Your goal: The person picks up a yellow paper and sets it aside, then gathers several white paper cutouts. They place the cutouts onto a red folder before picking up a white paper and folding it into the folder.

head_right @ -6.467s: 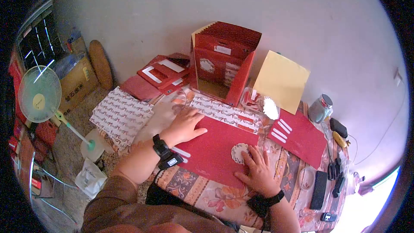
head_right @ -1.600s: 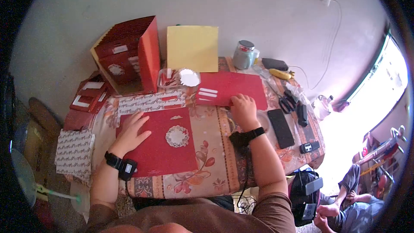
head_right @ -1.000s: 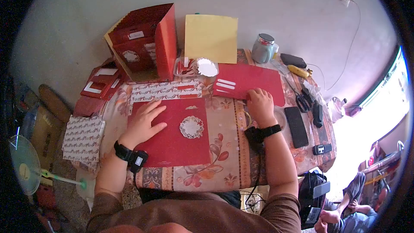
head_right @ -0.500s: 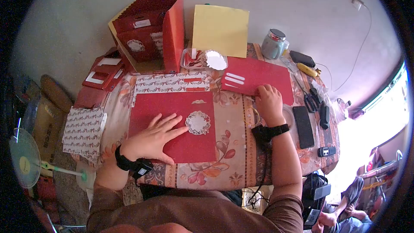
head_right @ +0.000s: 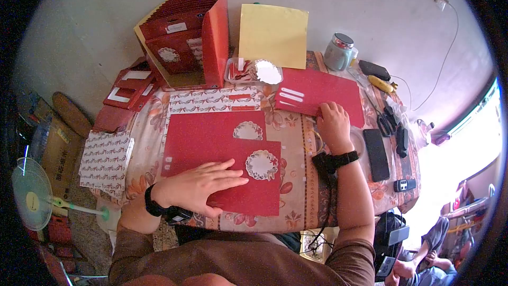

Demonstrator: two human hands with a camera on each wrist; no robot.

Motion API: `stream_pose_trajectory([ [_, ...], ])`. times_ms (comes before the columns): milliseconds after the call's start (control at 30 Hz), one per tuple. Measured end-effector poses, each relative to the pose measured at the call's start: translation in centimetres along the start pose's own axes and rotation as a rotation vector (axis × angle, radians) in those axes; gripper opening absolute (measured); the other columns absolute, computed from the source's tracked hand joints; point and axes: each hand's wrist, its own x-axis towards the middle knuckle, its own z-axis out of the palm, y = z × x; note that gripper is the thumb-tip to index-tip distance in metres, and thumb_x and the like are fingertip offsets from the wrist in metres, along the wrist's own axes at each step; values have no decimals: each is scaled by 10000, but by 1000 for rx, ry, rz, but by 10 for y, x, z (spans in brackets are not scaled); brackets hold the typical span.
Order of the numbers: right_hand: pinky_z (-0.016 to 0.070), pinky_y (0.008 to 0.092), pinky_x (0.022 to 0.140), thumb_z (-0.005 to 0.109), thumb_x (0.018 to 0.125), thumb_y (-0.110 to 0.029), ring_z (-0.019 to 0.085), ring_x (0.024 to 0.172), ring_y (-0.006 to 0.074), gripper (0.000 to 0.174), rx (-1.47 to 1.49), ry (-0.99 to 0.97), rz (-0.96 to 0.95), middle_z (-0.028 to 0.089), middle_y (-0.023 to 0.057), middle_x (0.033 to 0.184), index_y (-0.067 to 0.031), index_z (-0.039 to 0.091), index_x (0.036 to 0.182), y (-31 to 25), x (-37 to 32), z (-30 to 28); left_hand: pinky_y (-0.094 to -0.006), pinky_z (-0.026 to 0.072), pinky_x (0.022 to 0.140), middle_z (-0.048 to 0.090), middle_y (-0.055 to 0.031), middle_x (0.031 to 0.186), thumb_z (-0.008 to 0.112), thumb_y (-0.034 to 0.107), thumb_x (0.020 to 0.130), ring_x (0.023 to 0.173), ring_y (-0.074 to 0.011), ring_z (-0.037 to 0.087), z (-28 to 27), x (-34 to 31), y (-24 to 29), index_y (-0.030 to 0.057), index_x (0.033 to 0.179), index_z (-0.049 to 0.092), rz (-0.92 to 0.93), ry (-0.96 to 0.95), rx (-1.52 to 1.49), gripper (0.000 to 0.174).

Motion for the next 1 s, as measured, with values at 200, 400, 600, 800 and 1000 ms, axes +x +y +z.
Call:
stream_pose_trajectory([
  [200, 441, 415, 878, 597, 743, -122, 547, 1041, 300, 279, 12, 42, -13, 583, 104, 1058, -71, 569, 1016, 1, 0, 3, -411, 486, 923, 618, -185, 1132, 547, 97, 735, 1098, -367, 574, -24, -6, 3, 0, 1186, 562, 223, 436, -232, 462],
  [400, 429, 419, 896, 600, 740, -124, 541, 1051, 300, 285, -8, 57, -5, 584, 98, 1064, -71, 570, 1018, -1, -1, 2, -292, 469, 588, 634, -118, 856, 394, 131, 911, 697, -128, 585, -32, -34, -1, -45, 986, 607, 3, 1010, -141, 287],
  [600, 376, 427, 979, 603, 735, -123, 518, 1103, 309, 328, -116, 217, -43, 569, 144, 1105, -51, 558, 1053, -13, -3, 2, -314, 428, 888, 576, -119, 1136, 370, 155, 943, 1028, -178, 553, -42, -26, -26, -35, 1187, 507, -75, 1563, -636, 338],
  [800, 426, 415, 913, 613, 766, -66, 543, 1062, 333, 290, 426, 223, -173, 568, 182, 1078, -3, 556, 1043, -42, 0, -21, -299, 423, 910, 577, -104, 1128, 401, 103, 926, 1025, -159, 555, -39, -19, -48, -41, 1194, 494, -23, 1477, -974, 318],
  [1000, 482, 311, 792, 573, 915, -148, 605, 911, 177, 236, 1241, -230, -121, 618, 107, 1007, 20, 570, 1082, -78, -18, -19, -308, 439, 917, 579, -111, 1137, 412, 113, 916, 1048, -176, 559, -42, -15, -51, -24, 1167, 508, -51, 1452, -1109, 302],
])
